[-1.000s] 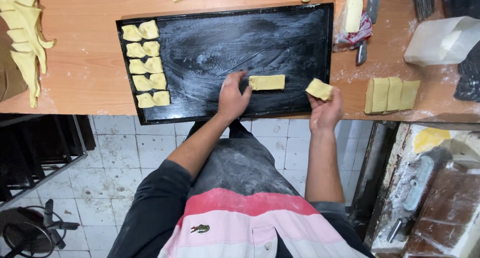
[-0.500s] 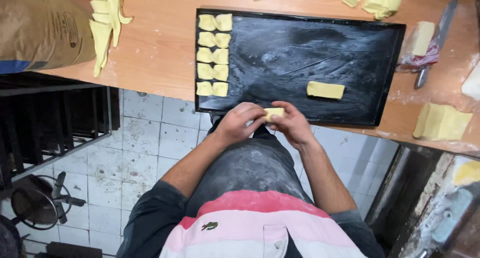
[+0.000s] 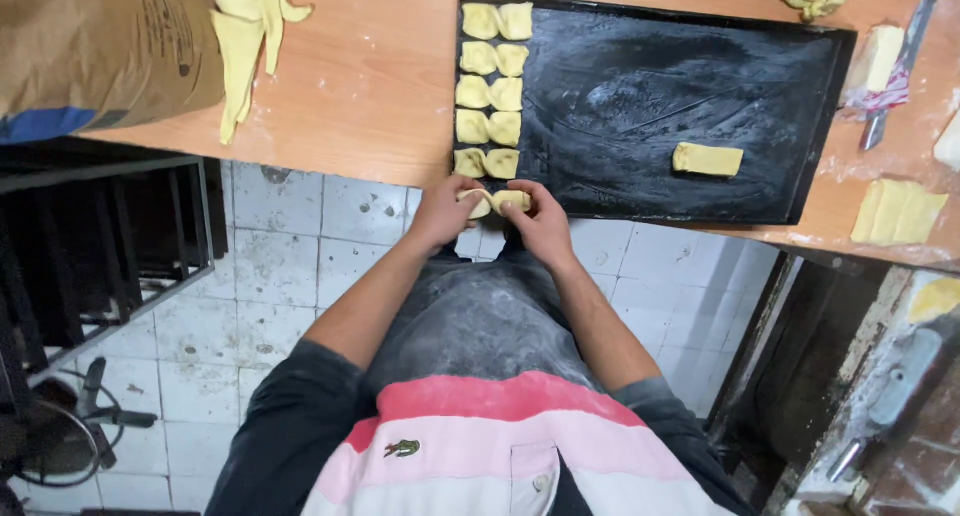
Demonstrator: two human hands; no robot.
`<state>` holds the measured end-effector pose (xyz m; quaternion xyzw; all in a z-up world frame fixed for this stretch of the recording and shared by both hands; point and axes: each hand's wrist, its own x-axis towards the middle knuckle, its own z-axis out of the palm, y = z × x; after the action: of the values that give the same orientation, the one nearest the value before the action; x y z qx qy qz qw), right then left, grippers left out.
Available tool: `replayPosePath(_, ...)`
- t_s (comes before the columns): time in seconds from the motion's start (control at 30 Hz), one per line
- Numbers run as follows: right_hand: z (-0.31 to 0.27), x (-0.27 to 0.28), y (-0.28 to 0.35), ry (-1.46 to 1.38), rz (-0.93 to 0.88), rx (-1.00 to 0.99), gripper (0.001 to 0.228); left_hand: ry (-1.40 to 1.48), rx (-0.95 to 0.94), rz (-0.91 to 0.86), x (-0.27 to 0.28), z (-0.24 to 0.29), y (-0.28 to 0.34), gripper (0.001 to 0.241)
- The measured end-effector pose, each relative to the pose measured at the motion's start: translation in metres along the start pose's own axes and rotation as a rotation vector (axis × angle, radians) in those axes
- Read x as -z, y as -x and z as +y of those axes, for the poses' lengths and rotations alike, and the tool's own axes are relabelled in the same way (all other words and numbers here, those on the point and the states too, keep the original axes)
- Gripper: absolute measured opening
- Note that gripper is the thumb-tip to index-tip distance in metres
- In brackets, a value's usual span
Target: Preparing pastries by greasing a tray and folding dough pieces into shapes on it.
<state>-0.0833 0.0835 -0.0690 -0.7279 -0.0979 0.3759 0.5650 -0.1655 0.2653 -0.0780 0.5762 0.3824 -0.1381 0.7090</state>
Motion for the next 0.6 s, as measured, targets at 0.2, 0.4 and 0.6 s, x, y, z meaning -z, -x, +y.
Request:
replayPosePath(0.2, 0.008, -0.020, -0.019, 0.465, 0.171, -0.063, 0.031, -0.715, -0.281, 0.232, -0.011, -0.004, -0.017, 0.021)
replayPosePath(0.4, -0.019, -0.025, -0.016, 0.791, 0.340, 0.227, 0.025, -0.706, -0.672, 0.309, -0.007, -0.008, -0.005, 0.019)
replayPosePath(0.6, -0.007, -0.010, -0.018, 0.515, 0.327, 0.047, 0.025, -0.984, -0.772, 0.331, 0.008, -0.014, -0.001, 0.016)
